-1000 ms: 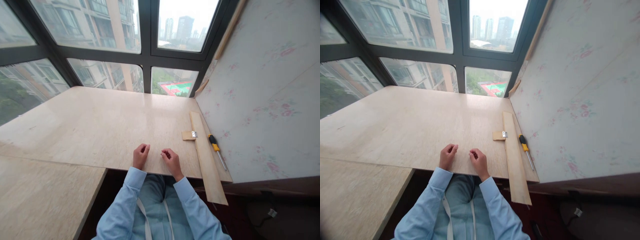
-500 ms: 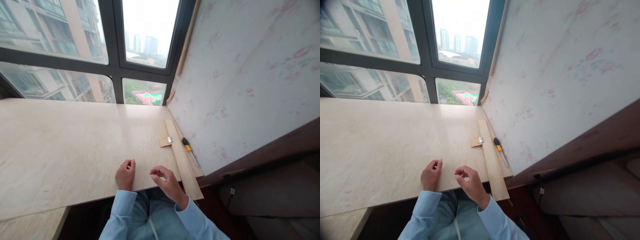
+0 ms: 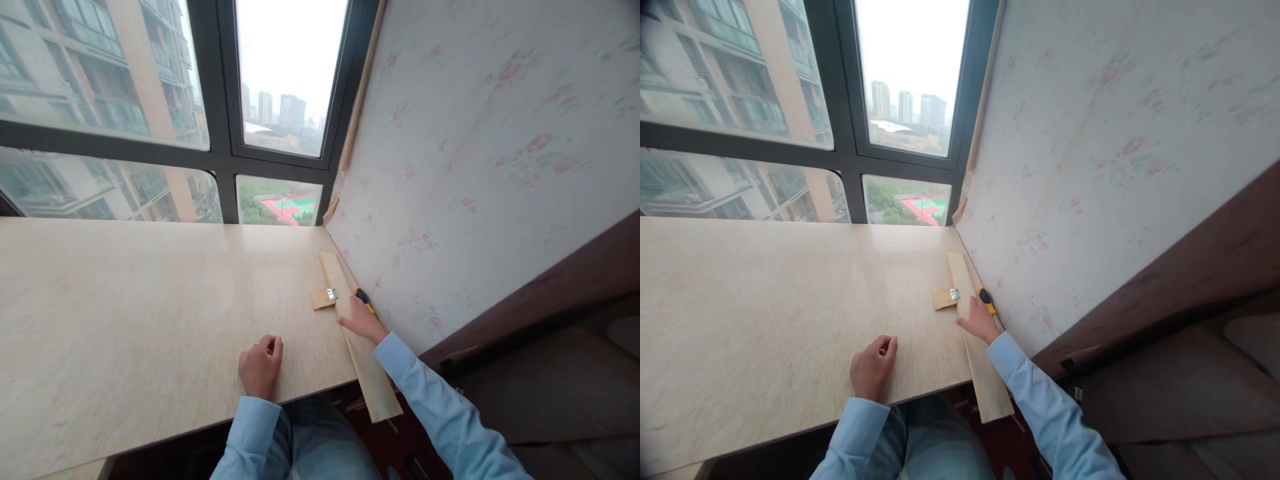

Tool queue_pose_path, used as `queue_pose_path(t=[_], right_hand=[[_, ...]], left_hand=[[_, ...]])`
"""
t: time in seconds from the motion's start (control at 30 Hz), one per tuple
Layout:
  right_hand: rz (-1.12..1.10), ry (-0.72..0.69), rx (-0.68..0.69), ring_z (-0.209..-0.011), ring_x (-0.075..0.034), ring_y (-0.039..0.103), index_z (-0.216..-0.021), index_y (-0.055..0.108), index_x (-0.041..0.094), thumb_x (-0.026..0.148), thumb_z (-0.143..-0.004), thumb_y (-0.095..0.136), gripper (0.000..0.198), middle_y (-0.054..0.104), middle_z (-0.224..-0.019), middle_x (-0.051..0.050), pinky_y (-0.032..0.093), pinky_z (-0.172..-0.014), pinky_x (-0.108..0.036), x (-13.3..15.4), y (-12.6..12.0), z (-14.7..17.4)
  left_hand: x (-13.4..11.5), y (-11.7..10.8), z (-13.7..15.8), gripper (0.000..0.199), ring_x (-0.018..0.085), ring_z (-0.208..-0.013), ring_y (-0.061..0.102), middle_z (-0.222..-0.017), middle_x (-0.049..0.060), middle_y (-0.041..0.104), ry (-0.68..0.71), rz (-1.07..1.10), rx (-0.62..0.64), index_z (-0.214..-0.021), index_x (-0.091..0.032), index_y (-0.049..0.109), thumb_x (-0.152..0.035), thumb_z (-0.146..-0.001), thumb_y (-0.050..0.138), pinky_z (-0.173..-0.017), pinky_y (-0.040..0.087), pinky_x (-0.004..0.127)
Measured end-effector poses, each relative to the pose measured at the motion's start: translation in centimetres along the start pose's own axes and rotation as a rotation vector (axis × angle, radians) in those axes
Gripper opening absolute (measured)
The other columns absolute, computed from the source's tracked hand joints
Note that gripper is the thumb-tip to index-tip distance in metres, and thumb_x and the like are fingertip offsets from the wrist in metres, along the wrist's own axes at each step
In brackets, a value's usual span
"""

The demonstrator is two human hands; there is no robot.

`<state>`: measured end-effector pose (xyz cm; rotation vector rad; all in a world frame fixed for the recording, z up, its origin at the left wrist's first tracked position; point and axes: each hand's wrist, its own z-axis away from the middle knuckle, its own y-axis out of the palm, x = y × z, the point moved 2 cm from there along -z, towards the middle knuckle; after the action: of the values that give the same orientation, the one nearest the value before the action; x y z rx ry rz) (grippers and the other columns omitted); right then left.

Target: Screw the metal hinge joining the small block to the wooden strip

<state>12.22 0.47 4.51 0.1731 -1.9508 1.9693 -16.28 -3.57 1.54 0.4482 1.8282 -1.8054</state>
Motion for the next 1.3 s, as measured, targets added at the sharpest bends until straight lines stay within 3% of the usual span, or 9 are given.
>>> queue_pose_path(t=[0.1,0.27,0.53,0.77,0.93,1.0,1.13,1.23,1.3], right_hand=[[0.044,0.032,-0.001,-0.137,-0.034,0.046,-0.132,0.053,0.003,0.038,-0.077,0.073,0.068,0.051,-0.141,-0.026,0.034,-0.114,-0.039,1.0,0.7,-1.4],[0.082,0.116,-0.015,-0.129,-0.036,0.052,-0.134,0.047,-0.001,0.035,-0.078,0.071,0.071,0.051,-0.138,-0.029,0.039,-0.106,-0.037,1.3,1.8,-2.8],[0.066,0.146,-0.119,-0.12,-0.036,0.057,-0.137,0.045,0.0,0.03,-0.079,0.065,0.068,0.056,-0.132,-0.027,0.043,-0.1,-0.04,1.3,1.9,-2.2],[-0.228,0.087,-0.265,-0.135,-0.036,0.049,-0.147,0.036,-0.002,0.035,-0.078,0.063,0.082,0.051,-0.142,-0.029,0.042,-0.109,-0.043,1.7,2.7,-0.7],[-0.418,-0.048,-0.326,-0.134,-0.035,0.05,-0.147,0.039,0.0,0.039,-0.075,0.063,0.086,0.053,-0.14,-0.026,0.036,-0.115,-0.048,4.6,2.8,0.7],[-0.467,-0.107,-0.339,-0.133,-0.034,0.05,-0.146,0.041,0.002,0.042,-0.075,0.064,0.085,0.054,-0.139,-0.025,0.035,-0.116,-0.047,6.7,2.6,1.5],[-0.554,-0.208,-0.296,-0.132,-0.033,0.05,-0.144,0.044,0.001,0.046,-0.076,0.065,0.085,0.054,-0.139,-0.025,0.036,-0.116,-0.047,11.7,3.0,2.8],[-0.6,-0.282,-0.248,-0.133,-0.033,0.049,-0.144,0.044,0.006,0.044,-0.076,0.067,0.081,0.055,-0.139,-0.023,0.036,-0.116,-0.049,15.6,4.6,3.6],[-0.626,-0.322,-0.211,-0.134,-0.032,0.049,-0.144,0.044,0.01,0.042,-0.076,0.068,0.079,0.055,-0.14,-0.021,0.036,-0.116,-0.049,18.0,6.1,4.1]], left_hand=[[0.0,0.0,-0.2,0.029,0.026,-0.089,0.068,-0.092,0.006,0.077,-0.023,-0.036,0.025,-0.095,-0.022,0.075,-0.037,-0.098,0.051,-0.075,0.036,0.033],[0.0,0.0,-0.4,0.03,0.027,-0.089,0.068,-0.094,0.006,0.077,-0.025,-0.057,0.038,-0.097,-0.022,0.075,-0.038,-0.098,0.049,-0.074,0.037,0.034],[0.5,0.4,-0.2,0.026,0.024,-0.082,0.068,-0.088,0.005,0.076,0.032,0.009,-0.031,-0.089,-0.022,0.074,-0.035,-0.095,0.053,-0.075,0.037,0.033],[1.2,0.5,0.1,0.024,0.019,-0.073,0.064,-0.079,0.004,0.075,0.063,0.206,-0.06,-0.078,-0.021,0.071,-0.033,-0.09,0.055,-0.073,0.038,0.03],[1.8,0.9,0.5,0.027,0.016,-0.066,0.059,-0.073,0.004,0.069,0.037,0.571,-0.092,-0.076,-0.019,0.068,-0.041,-0.088,0.056,-0.066,0.04,0.028],[1.9,1.0,0.6,0.027,0.016,-0.067,0.058,-0.08,0.005,0.069,0.022,0.837,-0.1,-0.089,-0.017,0.069,-0.043,-0.082,0.064,-0.065,0.044,0.028],[2.0,0.6,0.5,0.062,0.023,-0.106,0.063,-0.124,0.014,0.063,-0.074,1.415,-0.012,-0.121,-0.019,0.061,-0.046,-0.069,0.08,-0.08,0.052,0.032],[2.1,-0.5,0.2,0.061,0.028,-0.127,0.054,-0.141,0.013,0.054,-0.084,1.694,0.052,-0.122,-0.023,0.061,-0.047,-0.07,0.082,-0.088,0.053,0.035],[2.6,-1.6,0.1,0.056,0.028,-0.128,0.054,-0.141,0.011,0.055,-0.073,1.764,0.051,-0.12,-0.024,0.063,-0.046,-0.072,0.081,-0.09,0.053,0.036]])
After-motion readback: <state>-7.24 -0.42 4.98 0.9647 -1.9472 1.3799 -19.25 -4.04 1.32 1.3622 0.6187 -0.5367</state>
